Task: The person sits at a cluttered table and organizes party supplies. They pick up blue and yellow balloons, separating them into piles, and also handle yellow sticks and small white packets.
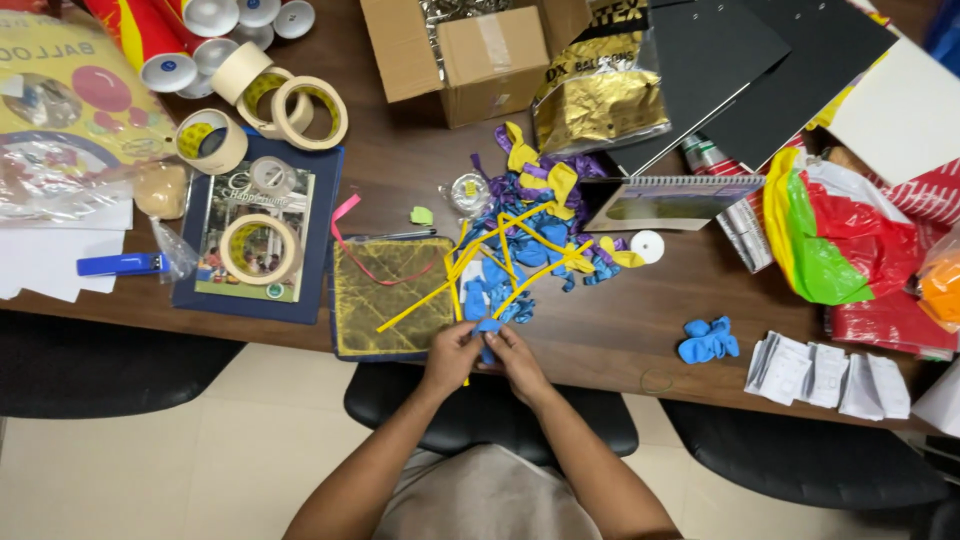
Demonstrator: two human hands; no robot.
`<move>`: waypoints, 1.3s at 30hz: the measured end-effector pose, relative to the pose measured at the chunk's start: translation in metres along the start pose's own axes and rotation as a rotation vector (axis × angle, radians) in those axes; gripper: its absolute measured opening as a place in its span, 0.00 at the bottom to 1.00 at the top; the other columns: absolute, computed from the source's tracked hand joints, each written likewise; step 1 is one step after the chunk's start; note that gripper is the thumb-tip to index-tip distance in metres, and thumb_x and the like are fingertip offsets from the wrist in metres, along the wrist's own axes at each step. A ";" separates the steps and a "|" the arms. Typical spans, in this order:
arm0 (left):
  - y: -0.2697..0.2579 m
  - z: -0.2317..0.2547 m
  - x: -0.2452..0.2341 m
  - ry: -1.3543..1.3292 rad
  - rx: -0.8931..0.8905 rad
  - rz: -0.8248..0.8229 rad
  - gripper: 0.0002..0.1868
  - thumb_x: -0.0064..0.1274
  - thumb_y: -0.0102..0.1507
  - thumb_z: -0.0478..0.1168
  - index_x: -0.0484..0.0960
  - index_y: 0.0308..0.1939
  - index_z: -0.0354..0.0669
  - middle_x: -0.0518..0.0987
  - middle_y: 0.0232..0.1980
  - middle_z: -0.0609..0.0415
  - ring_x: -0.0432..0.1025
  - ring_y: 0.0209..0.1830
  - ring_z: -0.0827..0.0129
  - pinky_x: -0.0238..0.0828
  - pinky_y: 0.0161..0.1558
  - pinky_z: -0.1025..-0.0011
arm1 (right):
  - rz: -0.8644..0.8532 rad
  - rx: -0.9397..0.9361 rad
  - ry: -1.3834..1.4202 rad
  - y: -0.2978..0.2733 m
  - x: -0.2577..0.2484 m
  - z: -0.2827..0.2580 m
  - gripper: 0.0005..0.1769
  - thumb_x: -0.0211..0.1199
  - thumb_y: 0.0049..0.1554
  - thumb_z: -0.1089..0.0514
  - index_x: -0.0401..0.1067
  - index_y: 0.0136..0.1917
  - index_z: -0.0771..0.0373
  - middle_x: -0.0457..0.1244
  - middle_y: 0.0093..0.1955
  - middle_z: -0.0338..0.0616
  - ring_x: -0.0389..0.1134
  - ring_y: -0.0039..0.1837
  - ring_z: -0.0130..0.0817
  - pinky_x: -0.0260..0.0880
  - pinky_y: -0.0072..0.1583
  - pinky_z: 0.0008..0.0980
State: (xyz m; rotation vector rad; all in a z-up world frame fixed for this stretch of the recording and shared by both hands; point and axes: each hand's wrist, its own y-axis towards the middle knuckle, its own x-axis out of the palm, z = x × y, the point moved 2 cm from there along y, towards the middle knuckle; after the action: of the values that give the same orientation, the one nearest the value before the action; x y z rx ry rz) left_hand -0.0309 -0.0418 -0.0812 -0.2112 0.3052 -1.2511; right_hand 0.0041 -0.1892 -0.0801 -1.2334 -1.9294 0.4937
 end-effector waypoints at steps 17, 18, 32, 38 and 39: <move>0.072 0.066 -0.015 0.640 0.427 -0.084 0.24 0.54 0.57 0.28 0.84 0.58 0.46 0.77 0.49 0.44 0.72 0.50 0.46 0.71 0.50 0.55 | 0.359 -0.260 0.048 -0.024 -0.037 -0.008 0.07 0.57 0.62 0.59 0.72 0.44 0.62 0.66 0.36 0.39 0.64 0.37 0.25 0.65 0.42 0.26; 0.076 0.065 -0.015 0.784 0.427 -0.106 0.26 0.54 0.56 0.27 0.85 0.57 0.47 0.75 0.46 0.44 0.70 0.50 0.46 0.69 0.52 0.54 | 0.408 -0.235 0.088 -0.029 -0.035 -0.012 0.06 0.55 0.61 0.59 0.72 0.43 0.60 0.67 0.36 0.39 0.63 0.37 0.25 0.64 0.43 0.26; 0.070 0.087 -0.036 -0.853 -0.091 -0.386 0.07 0.49 0.61 0.33 0.76 0.43 0.37 0.81 0.59 0.40 0.75 0.59 0.55 0.70 0.64 0.60 | 0.073 -0.422 0.407 -0.028 -0.038 -0.048 0.09 0.54 0.64 0.58 0.71 0.44 0.64 0.66 0.65 0.61 0.68 0.61 0.47 0.68 0.61 0.45; 0.042 0.064 -0.023 -1.067 -0.261 -0.329 0.11 0.47 0.68 0.36 0.73 0.53 0.39 0.80 0.54 0.41 0.76 0.55 0.57 0.73 0.58 0.55 | -0.224 -0.293 0.722 -0.041 -0.025 -0.085 0.19 0.52 0.64 0.48 0.73 0.54 0.65 0.65 0.65 0.65 0.65 0.68 0.64 0.66 0.67 0.60; 0.039 0.061 -0.019 -1.061 -0.292 -0.283 0.14 0.47 0.68 0.37 0.74 0.57 0.38 0.80 0.54 0.44 0.76 0.54 0.59 0.73 0.58 0.56 | -0.273 -0.294 0.719 -0.047 -0.022 -0.094 0.24 0.52 0.63 0.44 0.73 0.56 0.67 0.65 0.65 0.64 0.65 0.68 0.63 0.66 0.67 0.60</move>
State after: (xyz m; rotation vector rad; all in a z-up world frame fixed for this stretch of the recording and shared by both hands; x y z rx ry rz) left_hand 0.0194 -0.0119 -0.0347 -1.1451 -0.4821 -1.2003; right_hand 0.0552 -0.2382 0.0009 -1.0925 -1.5242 -0.3546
